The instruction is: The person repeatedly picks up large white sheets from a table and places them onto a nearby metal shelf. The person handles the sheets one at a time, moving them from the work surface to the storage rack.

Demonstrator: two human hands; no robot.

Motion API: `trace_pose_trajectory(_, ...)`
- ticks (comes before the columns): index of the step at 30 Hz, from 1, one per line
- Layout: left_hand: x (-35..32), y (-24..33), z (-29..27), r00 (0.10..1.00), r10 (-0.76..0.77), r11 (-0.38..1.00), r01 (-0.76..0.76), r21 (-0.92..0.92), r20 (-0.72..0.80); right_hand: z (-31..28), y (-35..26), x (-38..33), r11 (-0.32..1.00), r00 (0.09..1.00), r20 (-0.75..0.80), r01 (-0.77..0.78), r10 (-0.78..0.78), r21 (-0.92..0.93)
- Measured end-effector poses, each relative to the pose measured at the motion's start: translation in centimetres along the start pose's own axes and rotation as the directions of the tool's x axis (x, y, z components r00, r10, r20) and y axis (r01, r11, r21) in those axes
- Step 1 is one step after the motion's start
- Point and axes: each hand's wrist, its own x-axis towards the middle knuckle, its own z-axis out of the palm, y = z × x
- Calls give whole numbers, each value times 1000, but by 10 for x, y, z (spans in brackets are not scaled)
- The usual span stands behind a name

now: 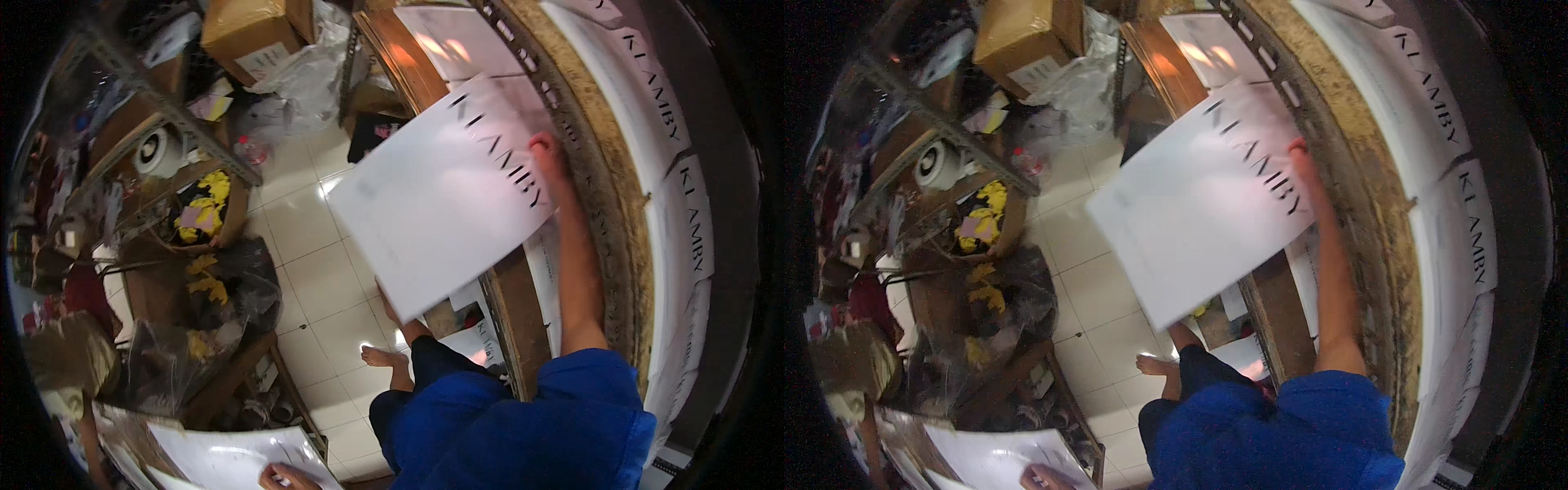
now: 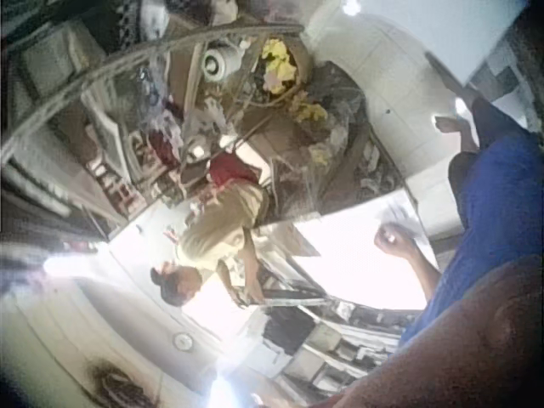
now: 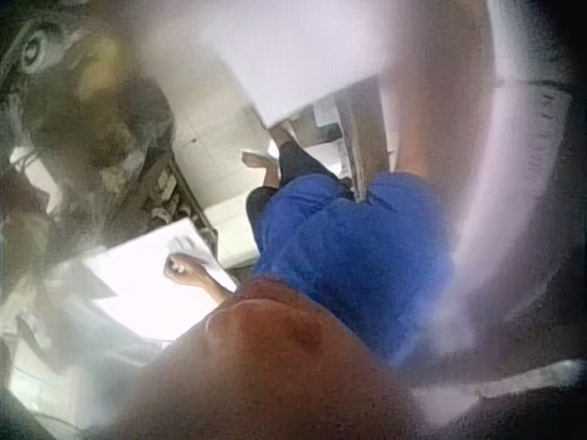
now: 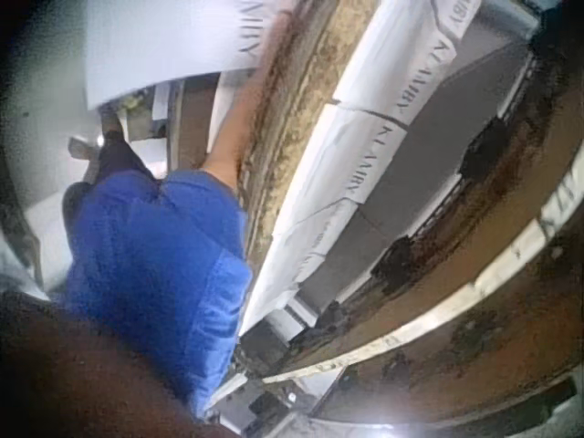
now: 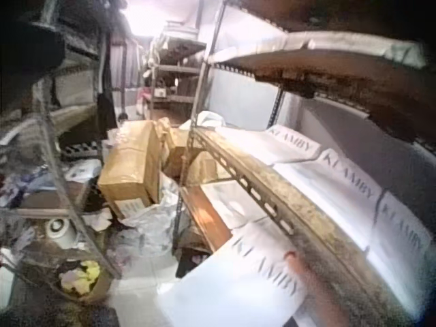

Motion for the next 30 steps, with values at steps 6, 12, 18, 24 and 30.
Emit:
trace_pose_trajectory(6, -15, 43, 35, 993, -99, 994, 102, -36, 71, -18, 86, 75, 844, 944, -232, -317, 235, -434)
trace_pose_trajectory(12, -23, 25, 45, 969, -173, 978, 191, -88, 177, -41, 150, 142, 670, 927, -318, -366, 199, -646)
trace_pose_trajectory(18, -6, 48, 61, 944, -196, 958, 243, -154, 266, -74, 182, 161, 569, 881, -417, -465, 223, -678)
trace_pose_trajectory(24, -19, 58, 59, 923, -253, 920, 322, -222, 291, -65, 185, 182, 621, 873, -460, -451, 158, -641)
trace_pose_trajectory(30, -10, 62, 62, 905, -263, 879, 368, -304, 336, -70, 158, 173, 533, 830, -474, -553, 294, -640)
